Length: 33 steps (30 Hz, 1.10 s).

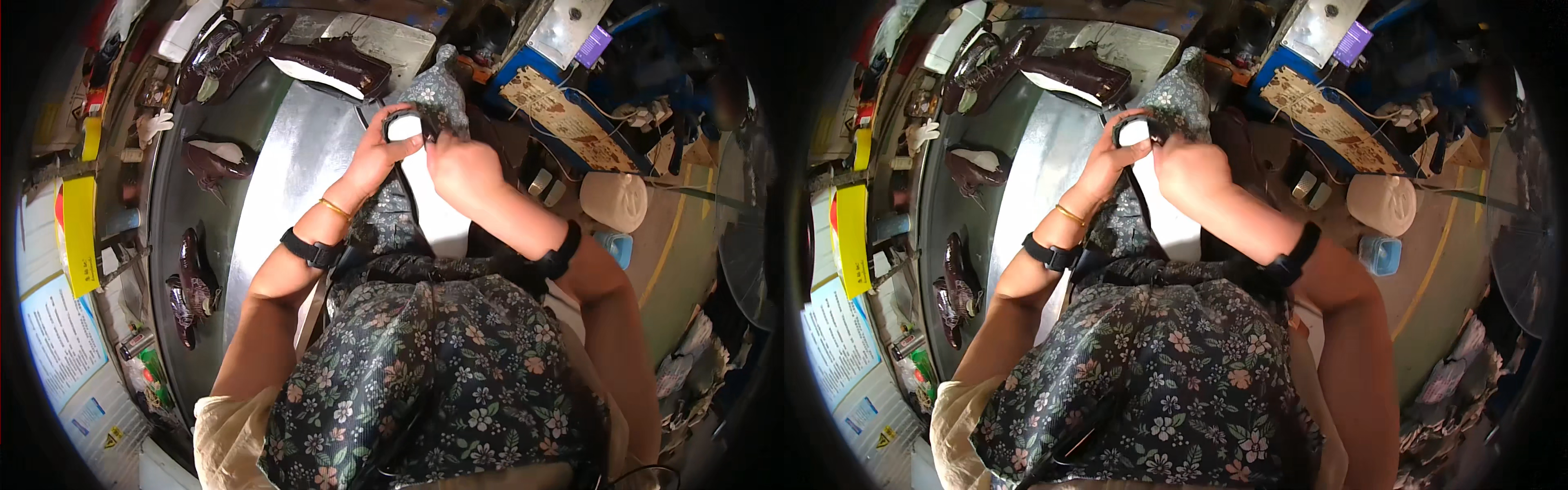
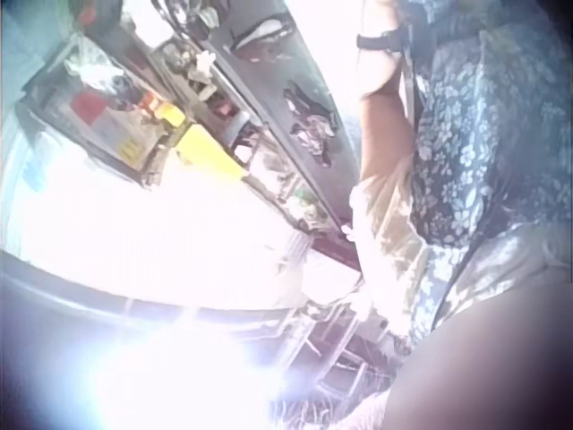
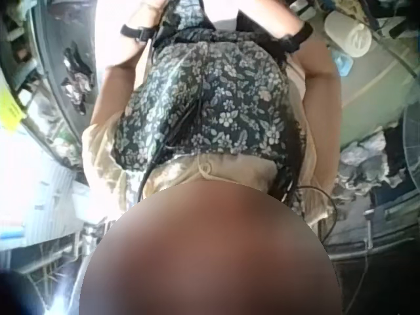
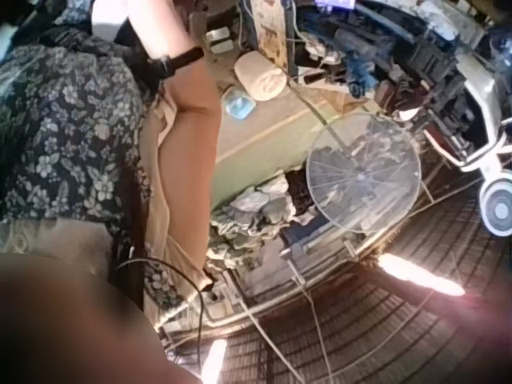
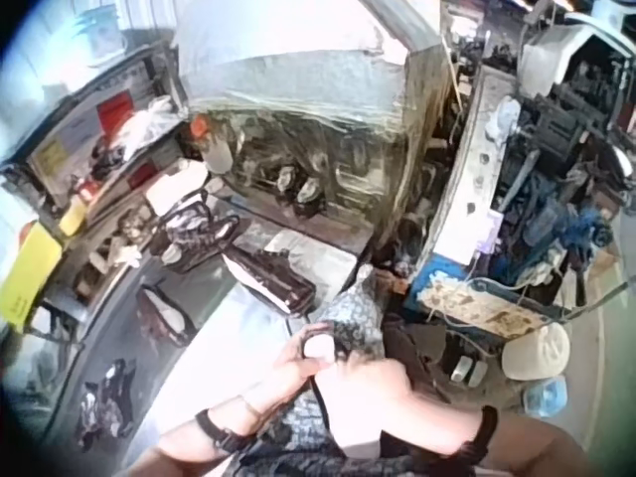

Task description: Manually lasting shoe uppers by pulling them over the last and securing them.

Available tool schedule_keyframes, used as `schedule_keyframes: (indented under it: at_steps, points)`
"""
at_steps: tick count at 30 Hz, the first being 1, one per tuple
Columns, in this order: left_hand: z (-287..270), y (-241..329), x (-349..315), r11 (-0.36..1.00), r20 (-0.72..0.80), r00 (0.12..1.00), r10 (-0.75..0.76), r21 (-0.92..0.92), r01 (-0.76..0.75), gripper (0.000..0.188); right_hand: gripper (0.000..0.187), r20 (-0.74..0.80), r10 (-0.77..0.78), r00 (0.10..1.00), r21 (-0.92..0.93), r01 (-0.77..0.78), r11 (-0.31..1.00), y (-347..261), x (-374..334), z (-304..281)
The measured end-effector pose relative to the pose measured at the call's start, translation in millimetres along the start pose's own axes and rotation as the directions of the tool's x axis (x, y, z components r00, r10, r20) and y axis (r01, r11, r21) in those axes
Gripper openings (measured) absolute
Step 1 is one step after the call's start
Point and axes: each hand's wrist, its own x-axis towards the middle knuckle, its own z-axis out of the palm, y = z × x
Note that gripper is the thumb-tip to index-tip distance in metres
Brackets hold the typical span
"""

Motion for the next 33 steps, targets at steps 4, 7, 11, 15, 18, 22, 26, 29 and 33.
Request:
schedule_keyframes:
  at_steps: [4,7,11,15,18,22,26,29,33]
  points:
    - [-1,-2,13,0.992,0.011,1.0,-0.024,0.123,0.023,0.053,0.029,0.126,0.174,0.977,-0.009,-0.174,0.985,4,16,-25]
    - [-3,8,21,0.942,0.05,0.995,-0.09,0.329,0.069,0.064,0.042,0.398,0.145,0.906,0.519,-0.352,0.779,15,-17,-35]
    - [6,15,8,0.98,0.176,0.972,-0.156,-0.096,0.175,0.056,0.054,0.435,0.131,0.891,0.901,-0.431,-0.053,12,-68,-23]
    - [29,4,-11,0.986,-0.474,0.874,-0.108,0.063,0.156,0.055,0.053,0.435,0.12,0.892,0.873,-0.386,-0.297,-3,-47,-10]
    - [29,9,-10,0.195,-0.515,0.846,0.142,0.852,0.486,0.054,0.07,0.504,0.128,0.854,0.863,-0.502,-0.053,-23,-23,-13]
    - [10,32,-3,0.055,-0.238,0.961,0.139,0.971,0.233,0.051,0.081,0.432,0.257,0.865,0.834,-0.491,0.25,-34,-14,-10]
    - [0,20,-47,0.742,0.004,0.995,-0.099,0.666,0.071,0.061,0.057,0.299,0.256,0.919,0.953,-0.303,-0.022,-33,-24,9]
    - [16,-10,-61,0.632,-0.123,0.983,0.139,0.775,0.008,0.067,0.058,0.136,0.314,0.94,0.976,-0.181,0.119,-32,-31,16]
    - [30,-17,-36,0.878,-0.161,0.967,0.199,0.467,-0.103,0.075,0.052,0.378,0.243,0.893,0.908,-0.307,-0.286,-12,-47,1]
